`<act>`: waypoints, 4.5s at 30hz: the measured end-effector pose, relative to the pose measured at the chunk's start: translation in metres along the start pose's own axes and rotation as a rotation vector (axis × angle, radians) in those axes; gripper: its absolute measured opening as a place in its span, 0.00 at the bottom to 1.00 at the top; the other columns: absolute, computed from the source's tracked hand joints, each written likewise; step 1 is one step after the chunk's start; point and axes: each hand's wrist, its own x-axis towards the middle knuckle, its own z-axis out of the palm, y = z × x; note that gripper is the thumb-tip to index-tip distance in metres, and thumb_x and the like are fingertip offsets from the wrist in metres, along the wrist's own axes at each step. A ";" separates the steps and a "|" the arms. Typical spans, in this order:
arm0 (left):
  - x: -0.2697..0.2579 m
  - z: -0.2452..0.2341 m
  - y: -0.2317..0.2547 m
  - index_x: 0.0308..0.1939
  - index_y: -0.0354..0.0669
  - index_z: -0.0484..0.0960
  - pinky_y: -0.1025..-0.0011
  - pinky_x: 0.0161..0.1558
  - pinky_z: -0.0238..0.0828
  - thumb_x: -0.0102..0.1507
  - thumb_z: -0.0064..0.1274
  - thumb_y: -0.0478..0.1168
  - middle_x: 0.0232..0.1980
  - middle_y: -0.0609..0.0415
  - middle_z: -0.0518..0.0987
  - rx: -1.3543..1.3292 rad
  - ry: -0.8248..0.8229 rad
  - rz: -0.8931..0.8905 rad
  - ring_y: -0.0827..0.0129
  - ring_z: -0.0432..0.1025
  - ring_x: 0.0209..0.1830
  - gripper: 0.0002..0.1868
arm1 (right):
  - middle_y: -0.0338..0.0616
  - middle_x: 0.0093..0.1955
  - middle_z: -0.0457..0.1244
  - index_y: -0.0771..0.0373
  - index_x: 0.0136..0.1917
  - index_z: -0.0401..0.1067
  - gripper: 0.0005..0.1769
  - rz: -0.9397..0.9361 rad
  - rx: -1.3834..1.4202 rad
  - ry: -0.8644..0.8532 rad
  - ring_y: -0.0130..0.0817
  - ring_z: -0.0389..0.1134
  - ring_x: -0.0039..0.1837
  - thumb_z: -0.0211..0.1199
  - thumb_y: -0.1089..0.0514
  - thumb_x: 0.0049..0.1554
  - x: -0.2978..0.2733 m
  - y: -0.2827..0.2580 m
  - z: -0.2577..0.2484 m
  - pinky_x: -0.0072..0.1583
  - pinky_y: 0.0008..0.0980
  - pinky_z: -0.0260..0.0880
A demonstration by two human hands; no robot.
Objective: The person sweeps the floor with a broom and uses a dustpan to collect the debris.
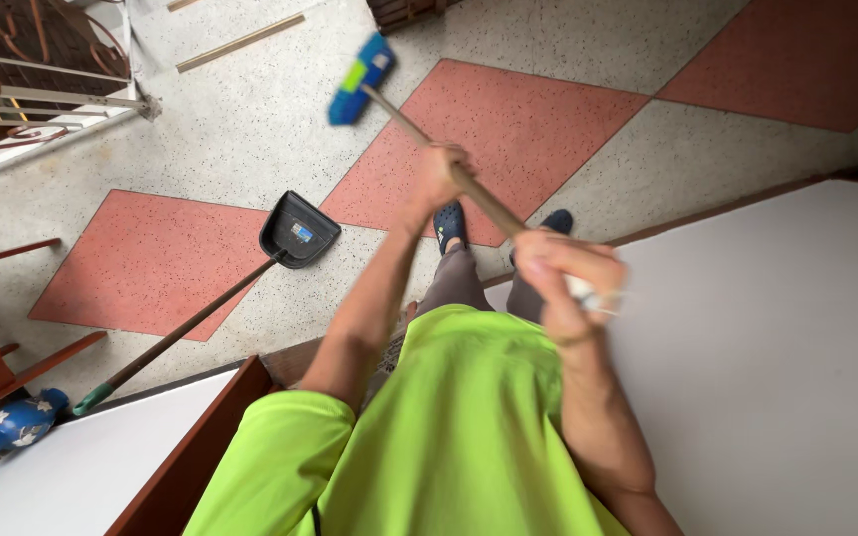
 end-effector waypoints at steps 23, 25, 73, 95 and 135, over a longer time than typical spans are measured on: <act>0.042 0.173 0.124 0.28 0.46 0.89 0.61 0.33 0.82 0.52 0.65 0.40 0.31 0.50 0.86 -0.065 -0.197 0.282 0.57 0.81 0.28 0.04 | 0.49 0.31 0.59 0.74 0.34 0.62 0.14 -0.130 0.004 0.202 0.36 0.59 0.31 0.58 0.69 0.61 -0.004 -0.059 -0.143 0.39 0.39 0.61; 0.042 0.178 0.154 0.27 0.44 0.88 0.63 0.33 0.83 0.53 0.62 0.39 0.27 0.52 0.85 -0.072 -0.306 0.160 0.60 0.82 0.25 0.04 | 0.47 0.28 0.58 0.74 0.32 0.62 0.14 -0.087 0.022 0.215 0.33 0.55 0.27 0.57 0.69 0.59 -0.006 -0.086 -0.155 0.36 0.37 0.56; 0.042 -0.124 -0.103 0.26 0.46 0.85 0.55 0.39 0.81 0.64 0.64 0.44 0.30 0.47 0.83 0.288 -0.168 0.080 0.51 0.79 0.32 0.13 | 0.51 0.43 0.67 0.78 0.49 0.64 0.07 -0.094 0.247 0.344 0.34 0.63 0.41 0.57 0.69 0.65 0.006 0.080 0.109 0.45 0.39 0.66; -0.067 -0.008 0.102 0.31 0.45 0.91 0.58 0.38 0.82 0.59 0.65 0.44 0.29 0.49 0.86 0.034 -0.806 0.295 0.56 0.82 0.28 0.08 | 0.46 0.30 0.54 0.68 0.45 0.59 0.04 -0.289 0.100 0.466 0.32 0.49 0.29 0.53 0.70 0.61 -0.130 -0.084 0.078 0.37 0.39 0.54; 0.024 0.196 0.165 0.49 0.45 0.84 0.68 0.53 0.85 0.77 0.47 0.31 0.48 0.52 0.86 -0.310 -0.506 0.823 0.60 0.86 0.54 0.10 | 0.43 0.35 0.54 0.63 0.53 0.65 0.11 -0.356 0.058 0.974 0.31 0.51 0.35 0.58 0.65 0.80 -0.148 -0.008 -0.085 0.40 0.36 0.54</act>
